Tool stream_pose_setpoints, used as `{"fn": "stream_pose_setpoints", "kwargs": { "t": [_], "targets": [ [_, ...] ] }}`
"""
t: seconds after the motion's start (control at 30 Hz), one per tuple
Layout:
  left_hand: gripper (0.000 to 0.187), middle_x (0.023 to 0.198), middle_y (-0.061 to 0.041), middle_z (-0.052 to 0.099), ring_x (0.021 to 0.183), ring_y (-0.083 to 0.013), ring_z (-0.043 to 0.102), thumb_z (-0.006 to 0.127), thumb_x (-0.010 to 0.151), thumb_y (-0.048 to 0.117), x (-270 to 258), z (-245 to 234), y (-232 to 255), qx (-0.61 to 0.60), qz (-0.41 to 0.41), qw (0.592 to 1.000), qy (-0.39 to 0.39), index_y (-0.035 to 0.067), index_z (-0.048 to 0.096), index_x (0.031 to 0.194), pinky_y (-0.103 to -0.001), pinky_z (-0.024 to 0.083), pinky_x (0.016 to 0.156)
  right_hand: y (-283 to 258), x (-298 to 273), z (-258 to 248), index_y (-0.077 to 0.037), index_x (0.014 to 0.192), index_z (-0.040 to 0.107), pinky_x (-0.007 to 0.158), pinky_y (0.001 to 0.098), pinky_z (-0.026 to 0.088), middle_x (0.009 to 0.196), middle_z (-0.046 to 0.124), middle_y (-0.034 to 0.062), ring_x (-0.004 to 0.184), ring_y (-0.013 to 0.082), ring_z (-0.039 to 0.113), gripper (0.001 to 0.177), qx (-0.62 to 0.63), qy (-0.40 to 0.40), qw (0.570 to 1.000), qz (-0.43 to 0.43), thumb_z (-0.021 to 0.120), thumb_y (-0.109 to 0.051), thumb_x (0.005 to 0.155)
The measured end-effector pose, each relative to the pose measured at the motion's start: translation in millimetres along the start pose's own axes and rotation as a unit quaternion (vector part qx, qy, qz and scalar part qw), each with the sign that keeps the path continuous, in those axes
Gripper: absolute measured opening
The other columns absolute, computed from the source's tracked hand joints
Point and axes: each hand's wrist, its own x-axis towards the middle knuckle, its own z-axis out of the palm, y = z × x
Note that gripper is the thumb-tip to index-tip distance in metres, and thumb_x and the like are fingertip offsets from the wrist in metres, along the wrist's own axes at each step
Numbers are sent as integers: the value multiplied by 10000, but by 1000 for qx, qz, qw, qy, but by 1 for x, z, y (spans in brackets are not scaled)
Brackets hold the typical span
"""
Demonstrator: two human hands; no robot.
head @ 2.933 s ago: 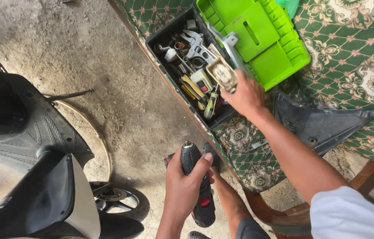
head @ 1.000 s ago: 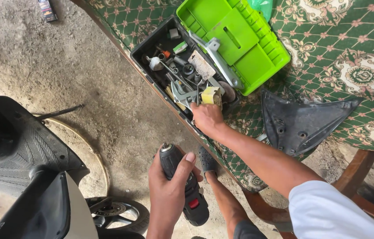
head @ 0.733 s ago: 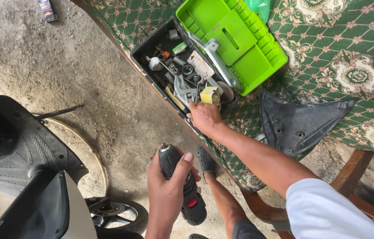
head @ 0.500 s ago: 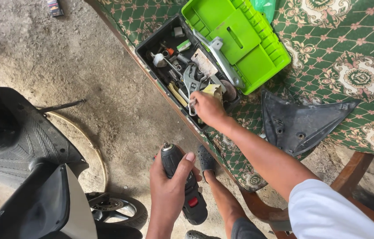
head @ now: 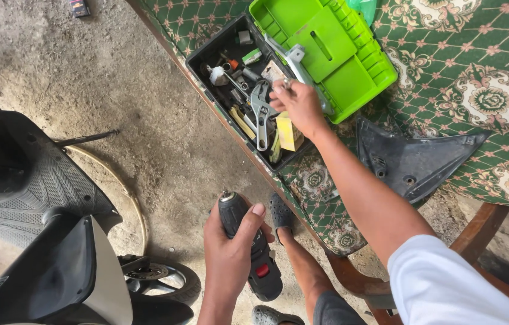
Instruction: Repairing the front panel and internal components of a white scooter using various tools.
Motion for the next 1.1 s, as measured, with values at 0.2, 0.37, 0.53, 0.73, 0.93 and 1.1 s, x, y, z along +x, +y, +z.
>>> {"fn": "stream_pose_setpoints", "kwargs": {
  "t": [0.2, 0.37, 0.53, 0.73, 0.93, 1.1],
  "targets": [
    [223, 588, -76, 668, 527, -119, 635, 706, 892, 225, -5, 6, 3, 16, 8, 1000, 1, 41, 585, 859, -276, 509, 483, -7, 24, 11, -24, 1164, 683, 952, 340, 612, 1090, 785, 135, 1039, 224, 775, 232, -47, -38, 995, -80, 702, -187, 1000],
    [224, 580, -75, 662, 523, -115, 626, 700, 901, 228, -10, 11, 4, 15, 4, 1000, -9, 42, 583, 859, -271, 502, 483, 0, 8, 34, -155, 1396, 550, 1230, 565, 331, 1416, 656, 109, 1321, 301, 613, 420, -378, -103, 918, -65, 662, -199, 993],
    [220, 593, -68, 657, 531, -117, 636, 701, 899, 225, -11, 13, 7, -1, -1, 1000, -12, 42, 583, 863, -267, 508, 489, -33, -20, 48, -175, 1449, 474, 1163, 638, 182, 1607, 284, 239, 1468, 475, 280, 770, -492, -154, 857, -7, 824, -444, 818],
    [213, 601, -74, 659, 539, -117, 625, 700, 904, 213, -14, 4, 5, -2, -1, 1000, -7, 40, 585, 859, -260, 493, 491, 7, 5, 47, -209, 1465, 546, 1140, 556, 353, 1568, 436, 208, 1427, 400, 417, 684, -484, -116, 866, -41, 664, -17, 819],
    [207, 613, -72, 651, 552, -122, 642, 700, 905, 195, -16, -5, -1, -25, 9, 1000, 1, 36, 575, 859, -264, 510, 499, -18, 27, 59, -219, 1047, 802, 1119, 591, 257, 1570, 403, 179, 1457, 401, 301, 260, -530, -119, 827, -142, 676, -126, 841],
    [206, 600, -78, 661, 541, -121, 626, 698, 907, 190, -15, -9, -5, -23, 3, 1000, 3, 34, 573, 859, -266, 504, 498, 8, 63, 93, -76, 1065, 814, 1181, 592, 203, 1612, 399, 169, 1504, 388, 256, 358, -589, -165, 789, -65, 607, -359, 995]
  ]
}}
